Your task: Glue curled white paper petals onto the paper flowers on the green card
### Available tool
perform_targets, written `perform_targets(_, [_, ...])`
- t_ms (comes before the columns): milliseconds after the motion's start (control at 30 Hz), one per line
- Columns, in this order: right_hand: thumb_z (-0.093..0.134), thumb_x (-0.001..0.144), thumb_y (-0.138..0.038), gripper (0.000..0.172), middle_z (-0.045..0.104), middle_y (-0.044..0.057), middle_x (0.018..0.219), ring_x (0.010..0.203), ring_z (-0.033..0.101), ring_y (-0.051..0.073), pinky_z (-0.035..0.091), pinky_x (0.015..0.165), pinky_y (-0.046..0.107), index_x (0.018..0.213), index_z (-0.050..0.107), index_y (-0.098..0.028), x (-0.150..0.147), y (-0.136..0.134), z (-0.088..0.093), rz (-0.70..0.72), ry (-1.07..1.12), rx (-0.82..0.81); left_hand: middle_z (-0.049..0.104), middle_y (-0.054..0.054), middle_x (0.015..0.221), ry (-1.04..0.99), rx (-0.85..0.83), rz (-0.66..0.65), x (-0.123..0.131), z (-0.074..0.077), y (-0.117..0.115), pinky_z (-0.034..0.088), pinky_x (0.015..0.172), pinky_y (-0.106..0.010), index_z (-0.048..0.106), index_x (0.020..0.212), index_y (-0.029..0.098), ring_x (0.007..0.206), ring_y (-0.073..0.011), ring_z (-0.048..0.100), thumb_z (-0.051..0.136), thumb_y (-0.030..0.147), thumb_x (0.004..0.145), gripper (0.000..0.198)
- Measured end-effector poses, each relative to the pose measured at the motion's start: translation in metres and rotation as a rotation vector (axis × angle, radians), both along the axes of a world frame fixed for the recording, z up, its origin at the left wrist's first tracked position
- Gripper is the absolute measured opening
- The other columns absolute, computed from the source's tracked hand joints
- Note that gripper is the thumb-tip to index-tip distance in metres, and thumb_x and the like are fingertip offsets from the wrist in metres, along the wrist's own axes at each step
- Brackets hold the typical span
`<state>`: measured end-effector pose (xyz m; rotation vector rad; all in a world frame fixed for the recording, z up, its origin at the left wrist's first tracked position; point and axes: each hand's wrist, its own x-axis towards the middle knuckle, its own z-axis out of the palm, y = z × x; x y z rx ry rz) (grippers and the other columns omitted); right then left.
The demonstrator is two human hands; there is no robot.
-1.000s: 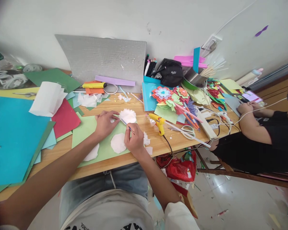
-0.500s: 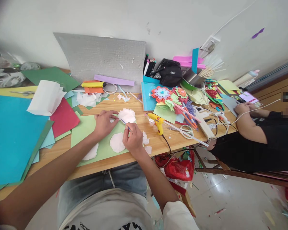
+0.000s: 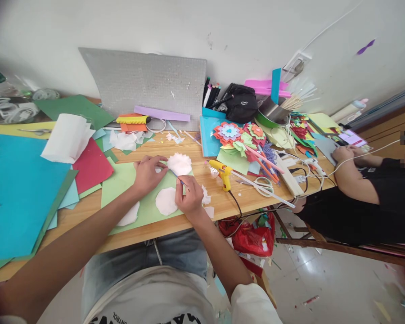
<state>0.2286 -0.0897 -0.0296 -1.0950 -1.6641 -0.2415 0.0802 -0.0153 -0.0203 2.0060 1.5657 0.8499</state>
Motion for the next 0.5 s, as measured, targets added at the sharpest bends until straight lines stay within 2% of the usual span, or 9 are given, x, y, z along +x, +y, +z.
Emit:
perform_targets(300, [0.051, 0.092, -0.012, 0.013, 0.069, 0.007, 0.081, 0.078, 0.066, 0.017, 0.056, 0.073, 0.030, 0.100, 0.058, -0.019, 0.0024, 0.0031, -0.0021, -0.032, -0.011, -0.050, 0.077, -0.001, 0.086, -0.007, 0.011, 0.000, -0.0005, -0.0012, 0.0004, 0.031, 0.092, -0.046, 0.067, 0.102, 0.029, 0.107, -0.0279, 0.058, 0.060, 0.023, 0.082, 0.022])
perform_targets(500, [0.054, 0.088, -0.009, 0.018, 0.068, 0.006, 0.080, 0.075, 0.066, 0.017, 0.056, 0.070, 0.030, 0.101, 0.058, -0.019, 0.0022, -0.0021, 0.0013, -0.014, 0.018, 0.071, 0.077, -0.002, 0.088, -0.004, -0.016, 0.002, 0.0001, -0.0002, -0.0002, 0.031, 0.096, -0.047, 0.068, 0.103, 0.028, 0.108, -0.0276, 0.057, 0.059, 0.023, 0.082, 0.023])
